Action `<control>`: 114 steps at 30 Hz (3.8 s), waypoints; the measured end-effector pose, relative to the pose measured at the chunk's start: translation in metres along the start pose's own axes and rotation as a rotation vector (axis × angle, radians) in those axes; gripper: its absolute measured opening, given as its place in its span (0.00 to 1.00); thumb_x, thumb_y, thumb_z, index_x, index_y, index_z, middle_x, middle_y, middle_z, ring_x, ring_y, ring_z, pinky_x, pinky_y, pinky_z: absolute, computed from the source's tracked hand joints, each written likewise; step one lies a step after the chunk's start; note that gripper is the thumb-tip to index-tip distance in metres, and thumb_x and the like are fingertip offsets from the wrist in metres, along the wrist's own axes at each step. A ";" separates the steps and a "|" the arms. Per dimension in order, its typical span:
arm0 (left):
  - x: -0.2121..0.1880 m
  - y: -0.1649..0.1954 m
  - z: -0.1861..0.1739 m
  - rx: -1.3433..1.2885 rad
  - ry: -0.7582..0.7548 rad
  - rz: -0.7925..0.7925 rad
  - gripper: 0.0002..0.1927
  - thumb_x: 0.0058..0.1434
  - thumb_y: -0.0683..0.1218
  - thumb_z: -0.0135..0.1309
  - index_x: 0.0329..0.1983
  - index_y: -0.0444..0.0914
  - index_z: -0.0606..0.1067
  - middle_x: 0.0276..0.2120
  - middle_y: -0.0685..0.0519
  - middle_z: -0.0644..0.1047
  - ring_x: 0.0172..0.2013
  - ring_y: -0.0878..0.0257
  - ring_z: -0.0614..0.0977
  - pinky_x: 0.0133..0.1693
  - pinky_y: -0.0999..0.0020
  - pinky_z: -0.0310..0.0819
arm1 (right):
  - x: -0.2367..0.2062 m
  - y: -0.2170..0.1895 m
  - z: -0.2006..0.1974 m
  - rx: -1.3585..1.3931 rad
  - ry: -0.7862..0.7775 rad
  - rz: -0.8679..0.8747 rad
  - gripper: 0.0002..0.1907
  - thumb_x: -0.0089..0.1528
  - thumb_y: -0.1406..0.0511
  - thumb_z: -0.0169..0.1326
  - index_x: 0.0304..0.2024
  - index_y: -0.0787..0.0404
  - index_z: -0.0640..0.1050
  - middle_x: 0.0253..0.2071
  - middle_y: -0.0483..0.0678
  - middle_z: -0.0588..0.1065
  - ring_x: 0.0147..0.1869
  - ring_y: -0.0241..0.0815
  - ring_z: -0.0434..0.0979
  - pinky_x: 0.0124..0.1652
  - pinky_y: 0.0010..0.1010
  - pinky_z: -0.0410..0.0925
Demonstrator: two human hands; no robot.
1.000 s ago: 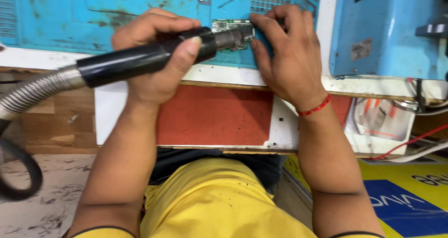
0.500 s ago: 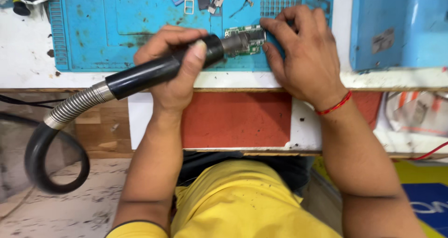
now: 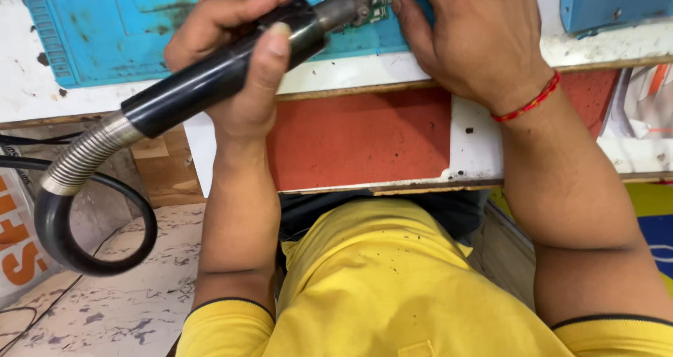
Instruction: The person uses a hot air gun to apply heat to a small circuit board held in place by their left hand. The person repeatedly moves the hot air gun over different sections of the board while maintaining a steady grip on the component.
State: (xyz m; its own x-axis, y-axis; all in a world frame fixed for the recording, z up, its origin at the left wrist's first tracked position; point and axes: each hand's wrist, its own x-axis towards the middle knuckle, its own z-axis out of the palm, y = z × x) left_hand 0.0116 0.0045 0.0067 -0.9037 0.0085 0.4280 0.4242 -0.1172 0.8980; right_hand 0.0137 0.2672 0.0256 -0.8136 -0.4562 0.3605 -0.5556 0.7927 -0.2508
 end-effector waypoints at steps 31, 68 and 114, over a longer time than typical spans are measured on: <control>0.001 -0.006 -0.003 -0.029 0.043 0.030 0.09 0.69 0.46 0.62 0.43 0.35 0.79 0.40 0.50 0.83 0.41 0.64 0.85 0.47 0.72 0.81 | 0.010 -0.011 -0.003 0.030 -0.033 0.063 0.18 0.67 0.70 0.63 0.59 0.60 0.79 0.53 0.50 0.69 0.55 0.51 0.68 0.54 0.42 0.69; -0.002 0.000 -0.001 0.104 0.083 -0.036 0.08 0.66 0.45 0.63 0.42 0.34 0.80 0.37 0.51 0.82 0.39 0.66 0.81 0.46 0.71 0.75 | 0.021 -0.023 -0.009 0.004 -0.053 0.146 0.18 0.63 0.65 0.61 0.56 0.59 0.80 0.51 0.52 0.72 0.52 0.55 0.70 0.50 0.44 0.68; -0.003 -0.003 -0.002 0.077 0.197 -0.053 0.09 0.68 0.45 0.62 0.44 0.34 0.81 0.40 0.50 0.83 0.42 0.65 0.83 0.50 0.70 0.78 | 0.018 -0.022 -0.008 0.040 -0.039 0.133 0.17 0.64 0.65 0.61 0.56 0.58 0.81 0.51 0.52 0.72 0.53 0.55 0.70 0.51 0.44 0.68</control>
State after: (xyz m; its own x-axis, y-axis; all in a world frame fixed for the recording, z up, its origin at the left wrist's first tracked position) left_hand 0.0126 0.0032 0.0028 -0.9156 -0.1823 0.3584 0.3720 -0.0459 0.9271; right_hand 0.0128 0.2452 0.0446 -0.8861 -0.3640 0.2869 -0.4482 0.8307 -0.3303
